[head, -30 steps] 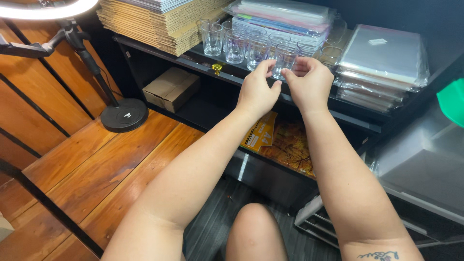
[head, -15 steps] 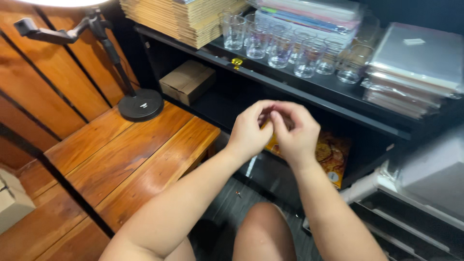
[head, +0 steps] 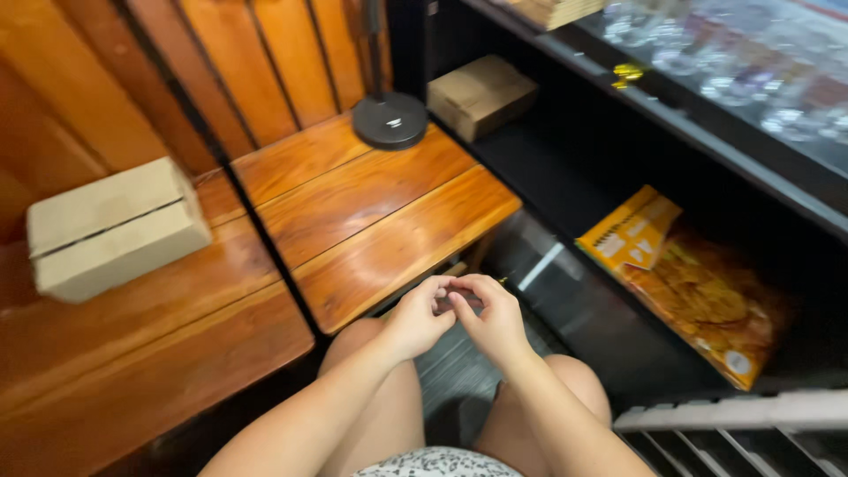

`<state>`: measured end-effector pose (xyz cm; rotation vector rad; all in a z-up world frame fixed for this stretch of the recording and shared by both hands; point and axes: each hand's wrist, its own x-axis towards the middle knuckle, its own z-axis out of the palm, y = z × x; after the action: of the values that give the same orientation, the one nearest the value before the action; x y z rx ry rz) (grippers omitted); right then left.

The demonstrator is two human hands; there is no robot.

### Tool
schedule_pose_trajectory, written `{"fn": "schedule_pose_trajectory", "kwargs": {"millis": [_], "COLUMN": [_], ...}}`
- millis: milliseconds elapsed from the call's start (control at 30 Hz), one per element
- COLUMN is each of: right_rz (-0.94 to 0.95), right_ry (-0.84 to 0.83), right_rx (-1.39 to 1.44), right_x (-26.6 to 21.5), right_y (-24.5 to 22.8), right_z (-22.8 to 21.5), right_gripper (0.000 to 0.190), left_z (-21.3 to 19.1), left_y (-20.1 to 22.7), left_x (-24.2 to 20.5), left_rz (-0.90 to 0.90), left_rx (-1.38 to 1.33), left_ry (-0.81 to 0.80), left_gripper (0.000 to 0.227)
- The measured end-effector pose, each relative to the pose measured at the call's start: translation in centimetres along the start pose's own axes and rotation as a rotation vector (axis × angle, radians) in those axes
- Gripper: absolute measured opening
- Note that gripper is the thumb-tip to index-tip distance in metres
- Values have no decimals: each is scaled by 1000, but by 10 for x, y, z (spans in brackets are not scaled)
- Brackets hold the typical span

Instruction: The person unpacks small clear glasses from a cardboard box and places them on a wooden bench. They then pick up the glasses from the bench and arrange them on a shelf.

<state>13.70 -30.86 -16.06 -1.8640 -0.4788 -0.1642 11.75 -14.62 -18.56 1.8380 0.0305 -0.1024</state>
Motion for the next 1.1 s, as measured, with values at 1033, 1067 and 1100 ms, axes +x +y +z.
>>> {"fn": "schedule_pose_trajectory", "kwargs": {"millis": [1033,1067,1100], "right_rz": [101,96,142], "right_ry": [-558,-559,-576], "right_rx": [-98,-99,-98], "right_x": [133,133,134], "right_y": [-87,-96,-105], "right_z": [411,412,413], "right_gripper": [84,84,89], "left_z": [-472,-471,-470], "left_y": [-193,-186,-178], "left_x": [-164,-161,-157], "left_rz": [-79,-75,-79], "left_rx": [-237,-239,-268], "left_ry": [1273,1277,1242], "left_gripper": [62,62,67]}}
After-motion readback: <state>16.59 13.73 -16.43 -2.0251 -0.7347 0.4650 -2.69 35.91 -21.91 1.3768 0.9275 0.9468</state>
